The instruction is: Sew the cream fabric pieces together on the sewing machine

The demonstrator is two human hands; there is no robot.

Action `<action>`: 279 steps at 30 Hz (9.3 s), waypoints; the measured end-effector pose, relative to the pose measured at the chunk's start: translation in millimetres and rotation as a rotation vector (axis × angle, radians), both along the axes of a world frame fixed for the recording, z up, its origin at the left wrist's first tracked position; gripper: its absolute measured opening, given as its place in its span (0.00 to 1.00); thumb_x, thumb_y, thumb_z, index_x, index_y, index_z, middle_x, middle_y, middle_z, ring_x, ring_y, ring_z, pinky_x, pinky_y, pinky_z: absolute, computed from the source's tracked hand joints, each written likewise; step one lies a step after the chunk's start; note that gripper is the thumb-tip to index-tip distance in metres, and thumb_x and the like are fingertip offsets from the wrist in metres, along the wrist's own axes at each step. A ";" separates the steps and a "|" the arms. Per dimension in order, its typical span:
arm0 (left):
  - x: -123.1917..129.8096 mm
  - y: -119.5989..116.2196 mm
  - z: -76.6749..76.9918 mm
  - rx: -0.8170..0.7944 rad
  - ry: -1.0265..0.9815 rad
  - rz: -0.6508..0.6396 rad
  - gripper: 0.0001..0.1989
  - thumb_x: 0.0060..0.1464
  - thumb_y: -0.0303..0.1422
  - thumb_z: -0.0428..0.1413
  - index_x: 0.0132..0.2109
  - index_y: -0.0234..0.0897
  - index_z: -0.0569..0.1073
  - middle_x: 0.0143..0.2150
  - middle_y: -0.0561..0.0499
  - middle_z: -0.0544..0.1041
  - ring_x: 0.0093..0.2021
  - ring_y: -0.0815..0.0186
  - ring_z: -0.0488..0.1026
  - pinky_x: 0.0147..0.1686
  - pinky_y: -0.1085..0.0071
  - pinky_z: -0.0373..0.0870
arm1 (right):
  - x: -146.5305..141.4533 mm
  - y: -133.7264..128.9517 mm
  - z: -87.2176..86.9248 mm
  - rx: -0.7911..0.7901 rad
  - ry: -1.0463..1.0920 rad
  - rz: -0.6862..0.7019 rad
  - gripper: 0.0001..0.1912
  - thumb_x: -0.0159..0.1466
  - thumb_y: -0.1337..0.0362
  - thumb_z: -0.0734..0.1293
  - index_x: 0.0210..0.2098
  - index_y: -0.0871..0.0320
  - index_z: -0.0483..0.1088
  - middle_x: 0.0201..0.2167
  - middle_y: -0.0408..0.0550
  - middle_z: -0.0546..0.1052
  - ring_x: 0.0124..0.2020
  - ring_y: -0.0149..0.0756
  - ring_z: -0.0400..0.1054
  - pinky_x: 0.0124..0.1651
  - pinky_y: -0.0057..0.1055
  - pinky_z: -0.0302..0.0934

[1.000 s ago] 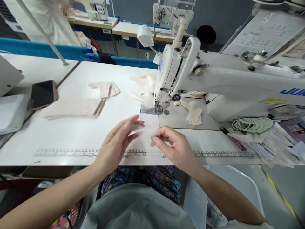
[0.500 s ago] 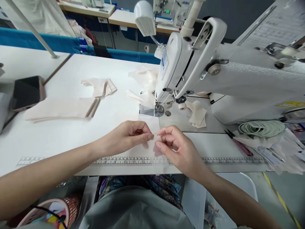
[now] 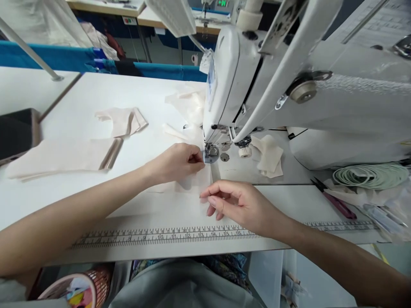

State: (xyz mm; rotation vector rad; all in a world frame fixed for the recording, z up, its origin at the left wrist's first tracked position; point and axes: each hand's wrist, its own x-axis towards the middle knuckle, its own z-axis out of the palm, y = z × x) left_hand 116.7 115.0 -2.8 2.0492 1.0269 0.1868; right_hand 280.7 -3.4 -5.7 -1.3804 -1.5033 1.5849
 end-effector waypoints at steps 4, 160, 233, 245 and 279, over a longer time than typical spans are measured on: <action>5.8 1.5 -4.0 0.124 0.073 0.006 0.07 0.52 0.33 0.53 0.31 0.37 0.72 0.26 0.54 0.73 0.25 0.68 0.67 0.29 0.72 0.59 | 6.7 3.8 -6.6 -0.009 0.060 -0.028 0.10 0.64 0.61 0.63 0.39 0.60 0.72 0.27 0.43 0.74 0.24 0.27 0.69 0.26 0.24 0.68; -17.4 -14.8 -40.6 1.014 0.054 -0.408 0.20 0.63 0.32 0.48 0.53 0.18 0.72 0.56 0.30 0.71 0.59 0.49 0.67 0.56 0.56 0.71 | 57.4 66.7 -40.3 1.130 -1.021 -0.259 0.16 0.68 0.58 0.63 0.27 0.59 0.72 0.23 0.45 0.75 0.24 0.30 0.67 0.26 0.27 0.55; -20.2 -32.5 -37.7 1.175 -0.126 -0.462 0.04 0.58 0.23 0.56 0.41 0.30 0.73 0.40 0.47 0.79 0.39 0.62 0.75 0.30 0.67 0.71 | 42.0 15.2 -31.7 1.141 -0.912 0.379 0.12 0.69 0.67 0.58 0.46 0.60 0.72 0.38 0.49 0.74 0.38 0.35 0.66 0.42 0.35 0.56; -19.6 -32.6 -39.0 1.132 -0.102 -0.450 0.05 0.61 0.24 0.53 0.42 0.32 0.73 0.41 0.49 0.78 0.39 0.64 0.75 0.32 0.69 0.72 | 42.5 15.3 -32.4 1.145 -0.924 0.375 0.13 0.68 0.69 0.59 0.48 0.60 0.72 0.37 0.48 0.74 0.38 0.35 0.66 0.42 0.34 0.56; -18.0 -34.0 -37.5 1.203 -0.117 -0.482 0.05 0.61 0.24 0.53 0.41 0.29 0.73 0.41 0.48 0.79 0.38 0.64 0.75 0.31 0.67 0.72 | 47.4 19.8 -32.8 1.170 -0.926 0.361 0.15 0.68 0.67 0.60 0.52 0.61 0.70 0.38 0.48 0.75 0.38 0.35 0.67 0.43 0.35 0.60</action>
